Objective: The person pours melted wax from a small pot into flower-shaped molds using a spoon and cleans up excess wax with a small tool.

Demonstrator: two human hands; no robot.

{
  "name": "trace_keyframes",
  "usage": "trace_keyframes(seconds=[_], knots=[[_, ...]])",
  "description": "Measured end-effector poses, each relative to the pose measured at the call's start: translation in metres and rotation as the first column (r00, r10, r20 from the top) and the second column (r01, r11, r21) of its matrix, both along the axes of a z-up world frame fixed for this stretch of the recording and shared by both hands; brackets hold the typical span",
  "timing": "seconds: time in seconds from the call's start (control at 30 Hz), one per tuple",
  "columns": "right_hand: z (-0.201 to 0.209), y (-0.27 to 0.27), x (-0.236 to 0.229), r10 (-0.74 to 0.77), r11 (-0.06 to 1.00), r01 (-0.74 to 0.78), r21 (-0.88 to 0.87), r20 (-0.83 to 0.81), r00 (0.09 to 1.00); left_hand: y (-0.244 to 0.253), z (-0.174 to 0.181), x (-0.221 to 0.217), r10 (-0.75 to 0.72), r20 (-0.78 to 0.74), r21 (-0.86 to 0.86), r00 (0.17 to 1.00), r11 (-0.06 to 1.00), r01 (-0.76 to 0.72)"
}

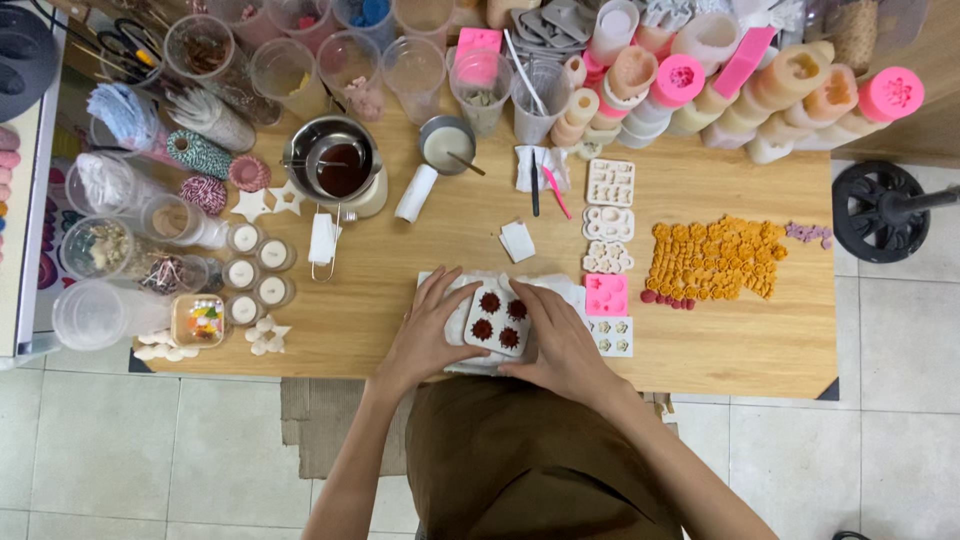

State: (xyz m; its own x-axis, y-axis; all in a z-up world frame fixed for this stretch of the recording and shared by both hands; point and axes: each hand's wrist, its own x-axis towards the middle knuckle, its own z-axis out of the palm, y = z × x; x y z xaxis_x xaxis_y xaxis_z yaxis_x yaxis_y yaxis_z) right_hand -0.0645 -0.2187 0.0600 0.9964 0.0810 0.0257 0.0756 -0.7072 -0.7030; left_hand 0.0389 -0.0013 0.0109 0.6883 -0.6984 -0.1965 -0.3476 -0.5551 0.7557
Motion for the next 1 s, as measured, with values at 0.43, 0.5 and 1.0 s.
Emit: trace_keyframes(seconds=[0.43, 0.5, 1.0], knots=[[-0.025, 0.008, 0.015, 0.038, 0.999, -0.039, 0.002, 0.087, 0.995, -0.001, -0.004, 0.002, -0.002, 0.033, -0.004, 0.999, 1.0, 0.002], [-0.024, 0.007, 0.015, 0.048, 0.999, -0.049, 0.004, 0.09, 0.995, -0.002, -0.001, 0.002, -0.001, 0.014, 0.014, 1.0, 1.0, 0.001], [-0.012, 0.017, 0.021, 0.014, 0.996, -0.009, -0.093, 0.053, 0.999, -0.006, 0.031, 0.001, 0.05, -0.14, 0.374, 0.989, 0.927, 0.006]])
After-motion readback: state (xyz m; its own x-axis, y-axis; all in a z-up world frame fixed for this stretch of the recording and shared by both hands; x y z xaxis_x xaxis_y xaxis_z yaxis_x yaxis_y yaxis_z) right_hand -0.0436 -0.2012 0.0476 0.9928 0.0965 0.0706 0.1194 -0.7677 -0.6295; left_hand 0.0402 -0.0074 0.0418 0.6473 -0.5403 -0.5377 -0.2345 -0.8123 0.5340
